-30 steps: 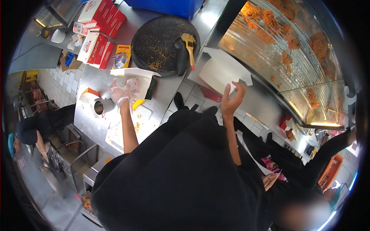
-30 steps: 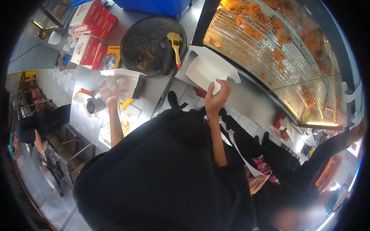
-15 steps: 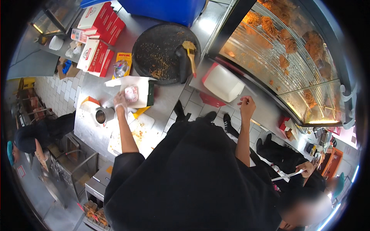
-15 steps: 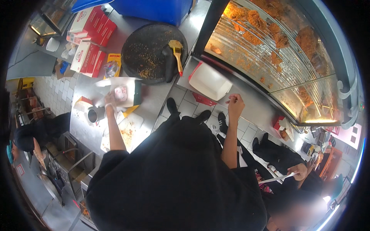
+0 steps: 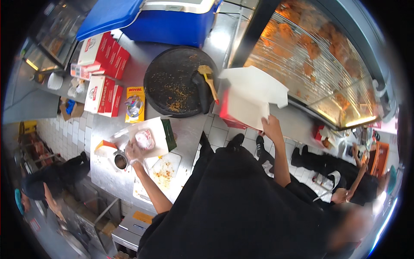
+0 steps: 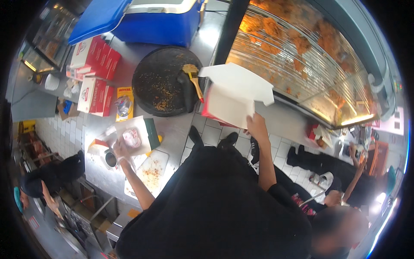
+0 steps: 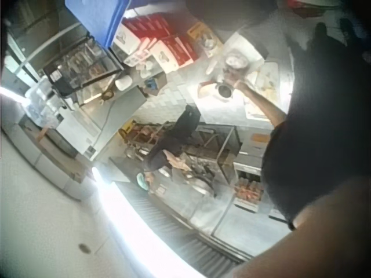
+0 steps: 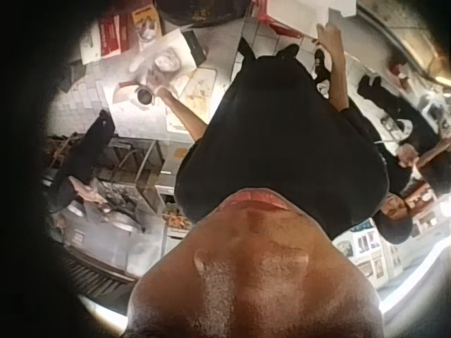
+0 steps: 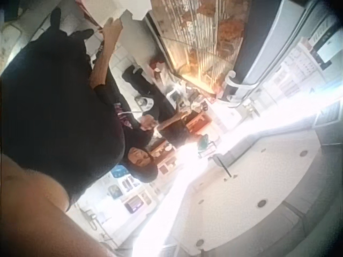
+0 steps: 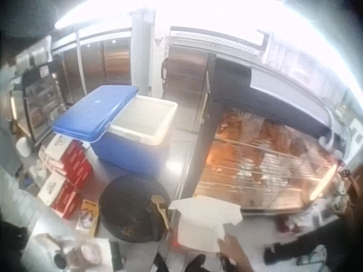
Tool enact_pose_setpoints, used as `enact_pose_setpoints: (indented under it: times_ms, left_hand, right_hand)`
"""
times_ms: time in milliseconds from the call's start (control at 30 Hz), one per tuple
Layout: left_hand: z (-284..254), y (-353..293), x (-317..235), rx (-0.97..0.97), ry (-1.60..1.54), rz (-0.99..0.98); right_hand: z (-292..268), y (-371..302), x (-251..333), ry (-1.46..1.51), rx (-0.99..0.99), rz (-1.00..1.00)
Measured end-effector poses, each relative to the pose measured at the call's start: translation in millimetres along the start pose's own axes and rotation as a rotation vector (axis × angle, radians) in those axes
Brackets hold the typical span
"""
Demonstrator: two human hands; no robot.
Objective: The person packs wrapped rice and fried chicken into paper boxes. The person then assembles takeout containers, fills them with fried chicken pieces from a warmer tray, and weighs the containers on a digital scale.
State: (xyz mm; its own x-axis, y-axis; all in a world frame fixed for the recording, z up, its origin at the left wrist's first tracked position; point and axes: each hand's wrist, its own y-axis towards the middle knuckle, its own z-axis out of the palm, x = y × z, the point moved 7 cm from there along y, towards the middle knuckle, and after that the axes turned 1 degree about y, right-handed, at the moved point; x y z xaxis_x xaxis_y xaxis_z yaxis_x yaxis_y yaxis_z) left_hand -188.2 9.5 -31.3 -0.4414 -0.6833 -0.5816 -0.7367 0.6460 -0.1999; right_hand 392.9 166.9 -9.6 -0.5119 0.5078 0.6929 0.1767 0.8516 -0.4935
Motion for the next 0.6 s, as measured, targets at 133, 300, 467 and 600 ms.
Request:
enact_pose_setpoints:
  times_ms: [133,300,467,600]
  left_hand:
    - [-0.3,0.0,-2.0,0.079,0.039,0.256]
    - [-1.0,-27.6,-64.3,0.282,-0.016,0.288]
    - [33.3,-56.2,-140.5,0.378,-0.025,0.357]
    - [104.9,-89.6,-210.9,0.451,0.250,0.654]
  right_hand:
    - [58.9,25.4,70.3,-0.217,-0.062,-0.739]
    - [133.5,35.0,199.8,0.117,0.265,-0.505]
    - [114.1,61.6,186.8,0.100,0.247,-0.418]
    - [25.0,33.9,100.8,0.340,0.286,-0.393]
